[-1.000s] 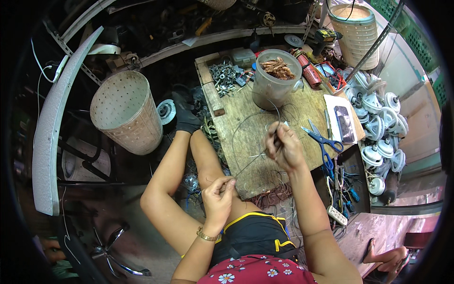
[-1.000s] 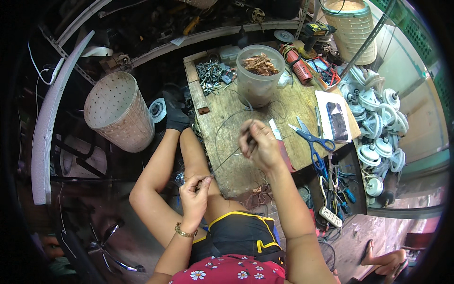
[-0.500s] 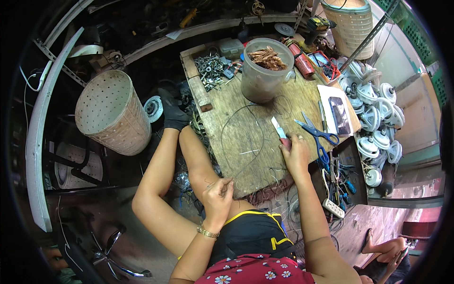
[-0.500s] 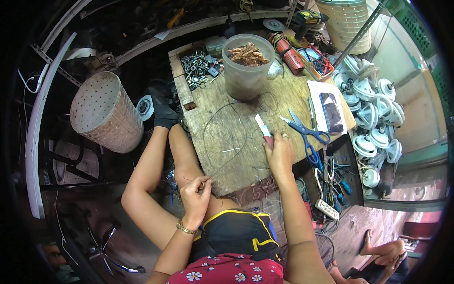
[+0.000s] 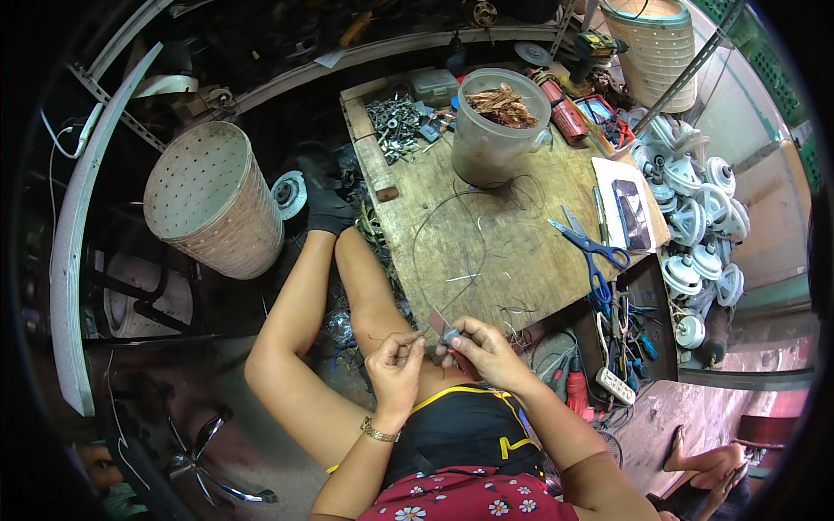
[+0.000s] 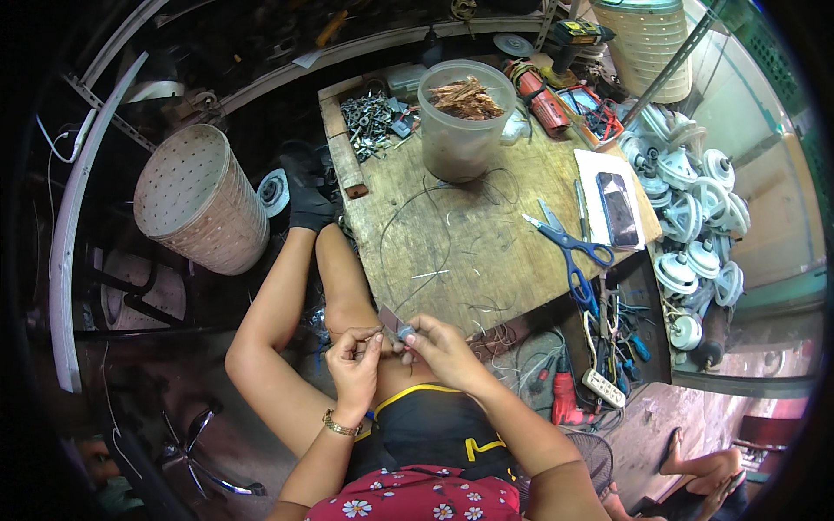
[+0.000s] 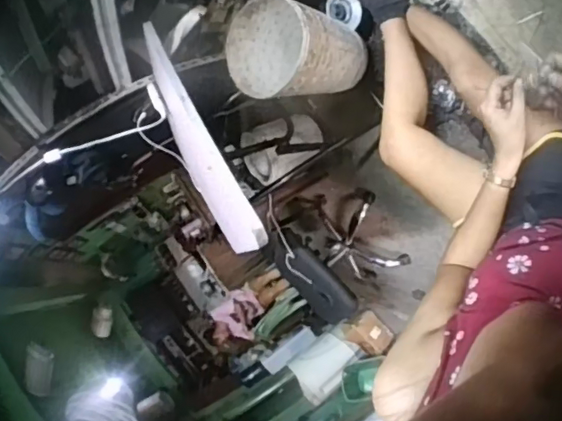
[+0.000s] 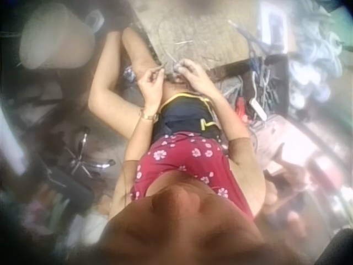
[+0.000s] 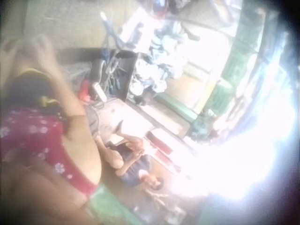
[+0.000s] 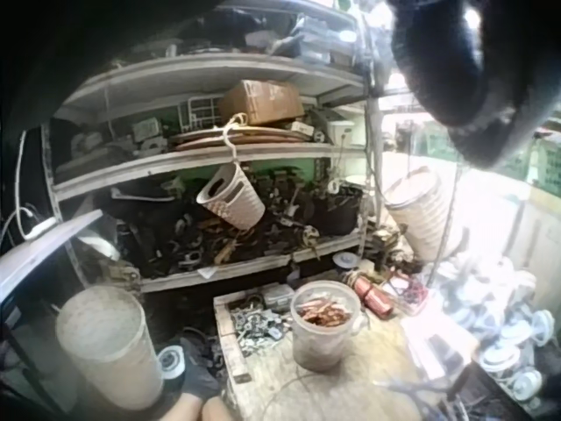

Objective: The person winds thin copper wire around a small rectangular component by hand and secures it with pieces of adhesive tape using a utility knife.

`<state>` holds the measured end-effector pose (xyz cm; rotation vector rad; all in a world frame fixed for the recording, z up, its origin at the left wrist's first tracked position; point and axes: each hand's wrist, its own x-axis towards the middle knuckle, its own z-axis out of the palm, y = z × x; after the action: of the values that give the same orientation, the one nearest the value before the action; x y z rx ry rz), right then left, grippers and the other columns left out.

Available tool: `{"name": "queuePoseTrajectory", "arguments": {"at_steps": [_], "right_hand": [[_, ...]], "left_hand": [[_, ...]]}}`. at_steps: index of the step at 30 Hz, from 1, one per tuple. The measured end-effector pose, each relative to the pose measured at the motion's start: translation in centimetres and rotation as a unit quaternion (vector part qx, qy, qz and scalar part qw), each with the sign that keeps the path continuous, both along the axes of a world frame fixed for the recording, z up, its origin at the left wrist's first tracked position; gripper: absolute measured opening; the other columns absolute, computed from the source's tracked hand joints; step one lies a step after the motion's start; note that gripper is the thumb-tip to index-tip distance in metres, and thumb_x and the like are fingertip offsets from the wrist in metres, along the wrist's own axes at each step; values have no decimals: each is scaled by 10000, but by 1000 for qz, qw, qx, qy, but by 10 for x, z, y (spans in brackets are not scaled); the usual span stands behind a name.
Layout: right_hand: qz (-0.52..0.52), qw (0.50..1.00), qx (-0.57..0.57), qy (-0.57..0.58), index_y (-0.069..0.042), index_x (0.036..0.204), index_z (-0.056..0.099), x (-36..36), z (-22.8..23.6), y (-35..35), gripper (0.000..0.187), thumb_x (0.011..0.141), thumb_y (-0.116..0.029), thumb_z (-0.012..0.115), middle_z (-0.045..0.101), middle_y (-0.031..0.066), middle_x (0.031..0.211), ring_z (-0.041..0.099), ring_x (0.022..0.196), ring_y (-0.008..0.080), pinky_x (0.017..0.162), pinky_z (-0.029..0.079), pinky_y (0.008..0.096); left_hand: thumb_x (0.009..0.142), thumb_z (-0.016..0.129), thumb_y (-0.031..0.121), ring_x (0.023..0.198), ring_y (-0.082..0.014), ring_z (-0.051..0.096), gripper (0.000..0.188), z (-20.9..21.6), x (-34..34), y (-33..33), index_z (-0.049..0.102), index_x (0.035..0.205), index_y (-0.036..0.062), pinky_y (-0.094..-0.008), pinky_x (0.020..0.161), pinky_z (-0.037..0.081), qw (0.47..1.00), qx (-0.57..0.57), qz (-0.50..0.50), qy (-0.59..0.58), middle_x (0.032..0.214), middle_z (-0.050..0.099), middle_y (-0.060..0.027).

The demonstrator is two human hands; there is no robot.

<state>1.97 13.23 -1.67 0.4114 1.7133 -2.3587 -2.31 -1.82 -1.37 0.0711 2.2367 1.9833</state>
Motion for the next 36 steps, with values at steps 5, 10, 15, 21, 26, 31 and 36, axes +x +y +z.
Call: {"name": "queuePoseTrajectory", "arguments": {"at_steps": [5,10,15,21,26,31,36], "right_hand": [[41,999,-8,-32,-31,1143,411,-12,26,-18,248,914,-50,502,566,40,750,473,564,64,495,388,202],[57,998,21,-13,-47,1116,400,-13,30,-21,234,912,-65,516,556,23,727,457,547,54,471,366,202],[71,997,37,-23,-59,1107,404,-15,31,-18,238,905,-67,530,557,10,727,461,546,48,465,362,194],[63,997,31,-22,-43,1073,452,-15,30,-18,188,899,-39,521,561,12,732,479,554,51,465,375,194],[44,998,27,-33,-32,1063,483,-16,31,-18,166,899,-23,510,561,15,729,491,562,52,468,389,191],[53,996,2,-69,-29,1068,496,-13,27,-14,181,891,-41,530,579,25,720,471,538,49,480,381,189],[146,983,14,-112,-17,1065,502,-14,37,2,167,903,-50,520,562,13,712,488,567,60,483,388,193]], "left_hand": [[787,636,-37,527,-11,437,38,-6,2,-14,599,780,-41,-185,484,351,1000,-2,6,17,613,541,20],[746,637,-72,523,-51,482,72,-12,4,-16,576,748,-33,-208,492,378,998,-2,11,58,630,557,-31],[749,628,-79,520,-59,464,77,-11,2,-15,571,736,-28,-212,482,362,995,-11,8,100,641,540,-24],[771,623,-71,515,-14,372,84,-6,-1,-15,563,731,-28,-188,454,287,989,-27,-4,147,642,506,13],[771,647,-45,516,-16,357,99,-3,2,-17,563,722,-26,-192,457,280,989,-44,-18,142,605,487,27],[809,626,-26,550,10,390,53,-10,9,-25,594,767,-21,-174,474,295,998,-29,-55,11,633,519,56],[831,603,-18,560,22,418,36,1,8,-16,627,850,-36,-144,499,315,992,88,-47,-73,657,552,54]]}}
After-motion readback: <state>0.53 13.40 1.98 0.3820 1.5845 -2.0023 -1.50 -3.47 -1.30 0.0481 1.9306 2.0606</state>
